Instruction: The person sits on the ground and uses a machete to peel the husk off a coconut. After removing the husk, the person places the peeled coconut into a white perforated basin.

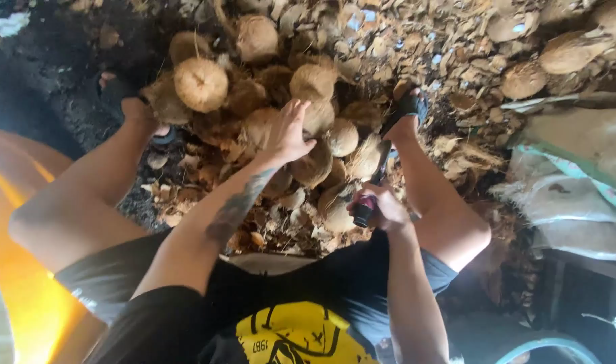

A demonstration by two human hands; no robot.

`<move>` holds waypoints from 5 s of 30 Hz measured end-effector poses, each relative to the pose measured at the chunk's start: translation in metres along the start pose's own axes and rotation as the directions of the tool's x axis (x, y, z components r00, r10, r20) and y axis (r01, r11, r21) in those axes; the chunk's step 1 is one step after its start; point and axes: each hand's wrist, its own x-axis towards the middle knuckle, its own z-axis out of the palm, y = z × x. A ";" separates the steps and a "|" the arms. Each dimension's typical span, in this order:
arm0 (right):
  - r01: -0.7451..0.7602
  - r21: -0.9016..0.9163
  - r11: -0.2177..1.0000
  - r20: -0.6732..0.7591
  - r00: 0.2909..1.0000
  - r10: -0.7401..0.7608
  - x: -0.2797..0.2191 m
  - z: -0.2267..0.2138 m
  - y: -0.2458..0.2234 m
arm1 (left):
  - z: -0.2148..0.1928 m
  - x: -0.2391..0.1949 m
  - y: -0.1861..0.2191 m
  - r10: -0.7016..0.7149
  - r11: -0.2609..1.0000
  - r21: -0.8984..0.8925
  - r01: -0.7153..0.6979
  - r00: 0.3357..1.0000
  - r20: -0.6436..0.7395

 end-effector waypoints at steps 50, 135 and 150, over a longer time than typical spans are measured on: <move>0.596 -0.088 0.798 0.411 0.751 -0.516 -0.075 0.154 0.079 | -0.038 -0.201 -0.099 -0.312 -0.544 -0.822 0.166 0.870 0.382; 0.730 -0.182 0.659 0.546 0.632 -0.549 -0.077 0.168 0.098 | -0.034 -0.187 -0.106 -0.426 -0.509 -0.858 0.073 0.845 0.324; 0.657 -0.061 0.751 0.666 0.587 -0.460 -0.080 0.149 0.104 | -0.024 -0.179 -0.118 -0.500 -0.448 -0.884 0.138 0.781 0.375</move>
